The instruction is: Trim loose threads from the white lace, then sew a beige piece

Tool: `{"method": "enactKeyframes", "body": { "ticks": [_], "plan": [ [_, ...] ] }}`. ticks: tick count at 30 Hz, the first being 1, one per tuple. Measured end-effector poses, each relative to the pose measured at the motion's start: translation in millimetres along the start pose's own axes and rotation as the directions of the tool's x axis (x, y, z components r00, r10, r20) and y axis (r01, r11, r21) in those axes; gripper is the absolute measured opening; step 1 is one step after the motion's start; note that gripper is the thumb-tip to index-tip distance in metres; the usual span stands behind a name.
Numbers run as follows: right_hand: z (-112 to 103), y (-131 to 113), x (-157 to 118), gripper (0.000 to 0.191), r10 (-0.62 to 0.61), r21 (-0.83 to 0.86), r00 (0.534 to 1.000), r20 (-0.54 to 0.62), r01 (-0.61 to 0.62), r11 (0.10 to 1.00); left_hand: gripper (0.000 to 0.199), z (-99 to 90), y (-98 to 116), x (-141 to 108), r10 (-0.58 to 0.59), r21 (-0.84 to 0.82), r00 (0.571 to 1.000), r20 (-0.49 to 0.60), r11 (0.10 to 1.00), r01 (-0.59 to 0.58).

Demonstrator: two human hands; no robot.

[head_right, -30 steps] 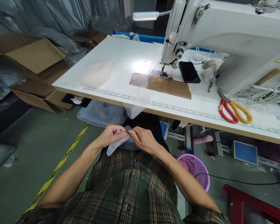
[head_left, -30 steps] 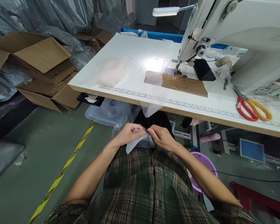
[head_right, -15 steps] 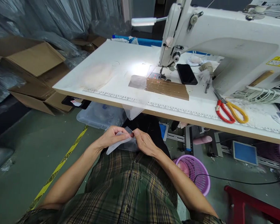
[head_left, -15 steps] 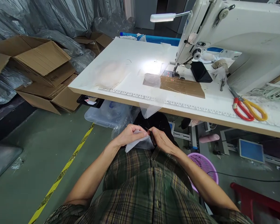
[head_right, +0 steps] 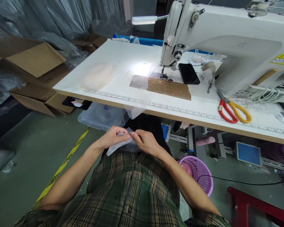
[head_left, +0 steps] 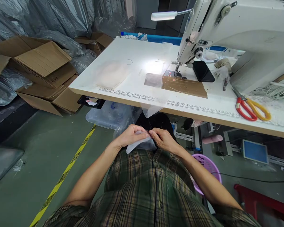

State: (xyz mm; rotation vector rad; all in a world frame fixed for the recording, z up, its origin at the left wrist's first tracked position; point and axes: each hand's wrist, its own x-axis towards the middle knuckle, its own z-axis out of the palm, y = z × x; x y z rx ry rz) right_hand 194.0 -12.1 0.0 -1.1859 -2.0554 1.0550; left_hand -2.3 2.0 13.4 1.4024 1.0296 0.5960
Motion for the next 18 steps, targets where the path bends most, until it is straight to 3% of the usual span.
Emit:
{"method": "enactKeyframes", "body": {
  "ticks": [3,7,10,14,16,18],
  "plan": [
    [4.1,2.5,-2.4,0.043,0.022,0.202,1.000,-0.011,-0.020,0.979,0.024,-0.1,-0.4,0.0,0.013,-0.008,1.000,0.005,1.000,-0.013],
    [11.1,10.8,-7.9,0.035,0.059,0.344,0.993,0.103,-0.091,0.935,0.025,-4.0,-5.0,6.9,0.062,0.073,0.998,0.033,0.995,-0.065],
    [18.2,24.6,-12.2,0.031,0.105,0.270,0.989,0.109,-0.131,0.954,0.024,-4.8,-22.1,18.9,0.154,0.279,0.988,0.008,0.948,-0.150],
    [24.3,48.2,-20.3,0.020,0.177,-0.051,0.984,0.021,-0.176,0.983,0.018,0.2,-58.8,32.7,0.273,0.598,0.960,-0.064,0.780,-0.182],
    [23.6,57.5,-25.4,0.016,0.186,-0.184,0.982,-0.019,-0.187,0.965,0.028,1.6,-69.7,35.2,0.313,0.644,0.941,-0.127,0.747,-0.162],
    [20.4,62.9,-28.9,0.017,0.178,-0.201,0.983,-0.054,-0.185,0.962,0.033,0.3,-67.9,36.5,0.356,0.594,0.907,-0.226,0.788,-0.162]
  ]
}}
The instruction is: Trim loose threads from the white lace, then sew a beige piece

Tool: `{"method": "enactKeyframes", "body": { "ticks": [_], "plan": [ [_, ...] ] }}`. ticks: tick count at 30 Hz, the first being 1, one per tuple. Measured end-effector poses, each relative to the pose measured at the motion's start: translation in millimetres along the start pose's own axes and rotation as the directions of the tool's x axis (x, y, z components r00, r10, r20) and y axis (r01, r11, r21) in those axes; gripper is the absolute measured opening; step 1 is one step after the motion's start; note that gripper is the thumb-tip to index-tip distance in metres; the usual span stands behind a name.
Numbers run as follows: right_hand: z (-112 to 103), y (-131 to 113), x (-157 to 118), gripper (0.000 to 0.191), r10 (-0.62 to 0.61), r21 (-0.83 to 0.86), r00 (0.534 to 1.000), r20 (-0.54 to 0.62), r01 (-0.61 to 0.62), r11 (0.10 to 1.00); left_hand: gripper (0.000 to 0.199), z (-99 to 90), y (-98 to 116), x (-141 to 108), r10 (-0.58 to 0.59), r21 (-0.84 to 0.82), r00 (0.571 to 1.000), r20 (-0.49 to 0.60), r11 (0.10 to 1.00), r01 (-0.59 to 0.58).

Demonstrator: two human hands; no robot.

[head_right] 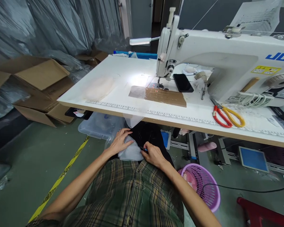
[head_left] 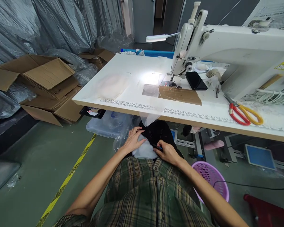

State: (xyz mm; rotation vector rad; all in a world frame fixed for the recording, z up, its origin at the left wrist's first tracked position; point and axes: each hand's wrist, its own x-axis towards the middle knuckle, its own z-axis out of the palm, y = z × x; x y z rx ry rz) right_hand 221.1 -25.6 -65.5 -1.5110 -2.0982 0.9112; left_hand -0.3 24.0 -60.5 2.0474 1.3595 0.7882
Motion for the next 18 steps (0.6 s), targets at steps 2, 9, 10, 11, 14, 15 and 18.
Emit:
{"method": "enactKeyframes", "body": {
  "ticks": [2,9,10,11,14,15,18],
  "plan": [
    [-4.5,1.9,0.9,0.021,0.009,0.063,0.998,-0.064,-0.005,0.998,0.035,-8.0,9.8,8.3,-0.073,-0.160,0.989,-0.128,0.986,0.052],
    [-20.6,-21.1,34.6,0.035,0.121,0.371,0.870,-0.478,0.074,0.926,0.043,-21.0,68.2,49.2,-0.374,-0.682,0.919,-0.122,0.705,0.196],
    [-21.3,-25.8,39.5,0.037,0.138,0.411,0.855,-0.501,0.095,0.907,0.042,-19.1,72.8,49.3,-0.380,-0.697,0.919,-0.103,0.687,0.206],
    [-21.6,-30.2,43.4,0.040,0.151,0.451,0.850,-0.505,0.110,0.886,0.041,-17.0,75.5,47.1,-0.376,-0.710,0.923,-0.078,0.671,0.214],
    [-19.7,-40.4,48.0,0.047,0.169,0.554,0.870,-0.463,0.136,0.821,0.040,-11.5,73.8,28.2,-0.311,-0.768,0.946,0.090,0.583,0.265],
    [-18.5,-42.7,47.5,0.048,0.167,0.580,0.880,-0.445,0.141,0.803,0.041,-9.9,70.8,19.2,-0.280,-0.789,0.944,0.176,0.533,0.305],
    [-14.1,-48.0,42.8,0.049,0.151,0.643,0.910,-0.386,0.148,0.751,0.044,-4.7,59.8,-7.7,-0.217,-0.791,0.896,0.388,0.419,0.445]
  ]
}}
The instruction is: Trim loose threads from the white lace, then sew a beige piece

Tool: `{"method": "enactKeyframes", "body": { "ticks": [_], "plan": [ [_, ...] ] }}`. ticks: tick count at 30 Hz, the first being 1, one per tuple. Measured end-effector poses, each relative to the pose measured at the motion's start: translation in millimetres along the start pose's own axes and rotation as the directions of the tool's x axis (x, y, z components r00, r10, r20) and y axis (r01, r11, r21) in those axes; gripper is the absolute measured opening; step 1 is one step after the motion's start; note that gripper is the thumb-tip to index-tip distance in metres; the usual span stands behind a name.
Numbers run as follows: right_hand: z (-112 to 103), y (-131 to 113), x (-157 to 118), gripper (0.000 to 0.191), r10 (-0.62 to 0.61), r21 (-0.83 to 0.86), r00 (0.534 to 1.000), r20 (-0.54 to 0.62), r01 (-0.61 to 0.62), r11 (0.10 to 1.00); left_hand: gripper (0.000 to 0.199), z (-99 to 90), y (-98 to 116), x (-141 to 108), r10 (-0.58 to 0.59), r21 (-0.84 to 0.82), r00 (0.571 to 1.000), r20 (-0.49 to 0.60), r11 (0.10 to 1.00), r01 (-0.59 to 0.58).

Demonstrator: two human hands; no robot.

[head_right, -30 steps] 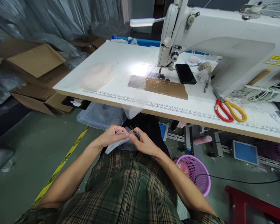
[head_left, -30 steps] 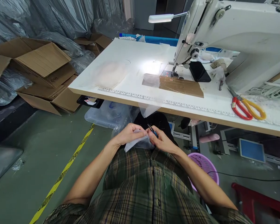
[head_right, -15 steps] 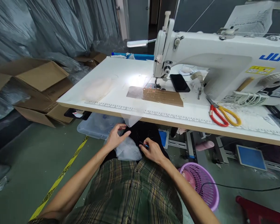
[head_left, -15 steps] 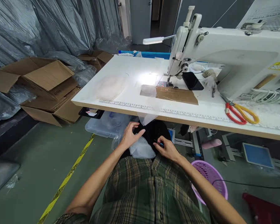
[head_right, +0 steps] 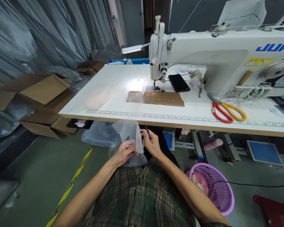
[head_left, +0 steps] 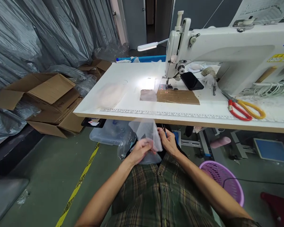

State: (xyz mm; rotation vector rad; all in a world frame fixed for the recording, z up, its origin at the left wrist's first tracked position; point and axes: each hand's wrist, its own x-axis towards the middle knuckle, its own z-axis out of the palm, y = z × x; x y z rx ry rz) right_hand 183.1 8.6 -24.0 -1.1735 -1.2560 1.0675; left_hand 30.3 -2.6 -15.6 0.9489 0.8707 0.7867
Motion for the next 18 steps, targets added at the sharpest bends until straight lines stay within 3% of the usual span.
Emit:
{"method": "enactKeyframes", "body": {
  "ticks": [3,8,13,15,18],
  "plan": [
    [3.4,-2.6,-5.5,0.046,0.013,-0.002,0.998,0.057,-0.013,1.000,0.045,-5.2,-14.9,-10.8,-0.056,0.055,0.998,0.019,0.997,0.055],
    [4.5,-8.9,-7.2,0.030,-0.018,-0.168,1.000,0.009,0.019,0.986,0.039,-15.3,-15.1,-8.1,-0.013,0.260,1.000,0.004,0.966,0.011],
    [-2.5,-12.9,-21.4,0.022,-0.098,-0.213,0.980,0.176,0.134,0.968,0.070,-40.7,6.4,-1.1,0.215,0.322,0.970,-0.117,0.932,-0.168],
    [-3.8,-14.7,-31.6,0.020,-0.129,-0.188,0.954,0.270,0.184,0.965,0.073,-45.9,16.4,-0.1,0.270,0.303,0.962,-0.033,0.920,-0.248],
    [-4.4,-17.6,-44.4,0.017,-0.162,-0.152,0.920,0.358,0.229,0.962,0.058,-40.4,26.9,-0.3,0.239,0.275,0.954,0.180,0.919,-0.282]
  ]
}}
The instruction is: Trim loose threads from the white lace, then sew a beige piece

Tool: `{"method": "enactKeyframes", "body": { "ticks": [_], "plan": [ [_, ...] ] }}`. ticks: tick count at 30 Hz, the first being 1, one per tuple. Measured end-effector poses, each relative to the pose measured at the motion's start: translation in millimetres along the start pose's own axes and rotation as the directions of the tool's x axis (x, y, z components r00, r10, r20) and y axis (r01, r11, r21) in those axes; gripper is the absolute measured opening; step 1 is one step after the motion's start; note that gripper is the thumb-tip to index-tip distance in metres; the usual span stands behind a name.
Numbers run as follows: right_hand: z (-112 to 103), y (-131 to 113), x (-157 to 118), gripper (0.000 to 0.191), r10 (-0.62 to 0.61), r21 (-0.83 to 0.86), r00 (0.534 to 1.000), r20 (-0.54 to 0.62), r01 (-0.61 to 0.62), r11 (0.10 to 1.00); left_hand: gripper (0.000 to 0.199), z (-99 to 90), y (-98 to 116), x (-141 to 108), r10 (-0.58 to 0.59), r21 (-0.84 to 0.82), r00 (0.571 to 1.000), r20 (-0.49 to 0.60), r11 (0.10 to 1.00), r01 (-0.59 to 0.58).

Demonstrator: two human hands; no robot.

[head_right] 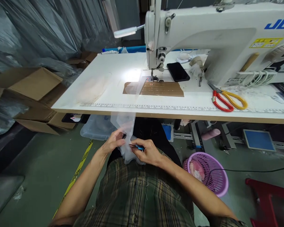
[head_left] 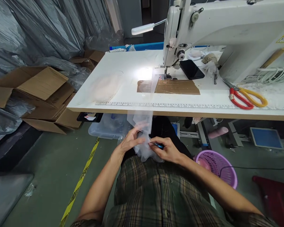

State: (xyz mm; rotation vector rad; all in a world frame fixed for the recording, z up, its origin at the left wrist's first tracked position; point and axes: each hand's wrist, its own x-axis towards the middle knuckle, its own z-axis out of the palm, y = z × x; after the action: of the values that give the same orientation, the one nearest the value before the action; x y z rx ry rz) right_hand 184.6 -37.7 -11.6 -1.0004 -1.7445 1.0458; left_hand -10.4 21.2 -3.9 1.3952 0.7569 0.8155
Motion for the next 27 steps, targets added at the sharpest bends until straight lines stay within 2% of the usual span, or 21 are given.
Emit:
{"method": "enactKeyframes", "body": {
  "ticks": [1,3,5,8,11,17,21,27],
  "plan": [
    [0.0,-1.4,-2.4,0.017,-0.005,-0.003,1.000,0.016,0.005,1.000,0.048,3.3,2.7,0.6,-0.005,-0.008,0.999,0.052,1.000,0.005],
    [-2.8,-2.8,-4.9,0.018,0.008,-0.019,0.999,0.044,-0.008,1.000,0.029,10.6,5.6,0.2,-0.029,-0.034,0.996,0.087,0.999,0.032],
    [-9.0,-2.2,-4.8,0.023,0.059,-0.039,0.995,0.076,-0.056,0.998,0.025,15.5,5.4,-2.6,-0.093,-0.063,0.995,0.037,0.993,0.095],
    [-19.0,1.8,-0.5,0.042,0.183,-0.021,0.975,0.127,-0.182,0.983,0.026,16.0,3.7,-8.9,-0.225,-0.076,0.971,-0.081,0.973,0.219],
    [-22.1,7.2,7.5,0.055,0.247,-0.019,0.956,0.157,-0.247,0.969,0.026,13.2,6.0,-13.5,-0.286,-0.039,0.950,-0.123,0.958,0.284],
    [-12.2,8.5,26.9,0.050,0.143,-0.132,0.974,0.173,-0.121,0.984,0.026,12.0,12.8,-14.6,-0.240,0.039,0.962,-0.127,0.968,0.247],
    [-9.6,7.8,32.3,0.048,0.141,-0.156,0.977,0.161,-0.116,0.981,0.024,11.3,12.0,-15.3,-0.228,0.066,0.966,-0.121,0.969,0.237],
    [-9.5,6.6,25.7,0.045,0.131,-0.205,0.978,0.162,-0.096,0.974,0.026,10.5,12.9,-15.5,-0.240,0.046,0.966,-0.100,0.968,0.245]
  ]
}}
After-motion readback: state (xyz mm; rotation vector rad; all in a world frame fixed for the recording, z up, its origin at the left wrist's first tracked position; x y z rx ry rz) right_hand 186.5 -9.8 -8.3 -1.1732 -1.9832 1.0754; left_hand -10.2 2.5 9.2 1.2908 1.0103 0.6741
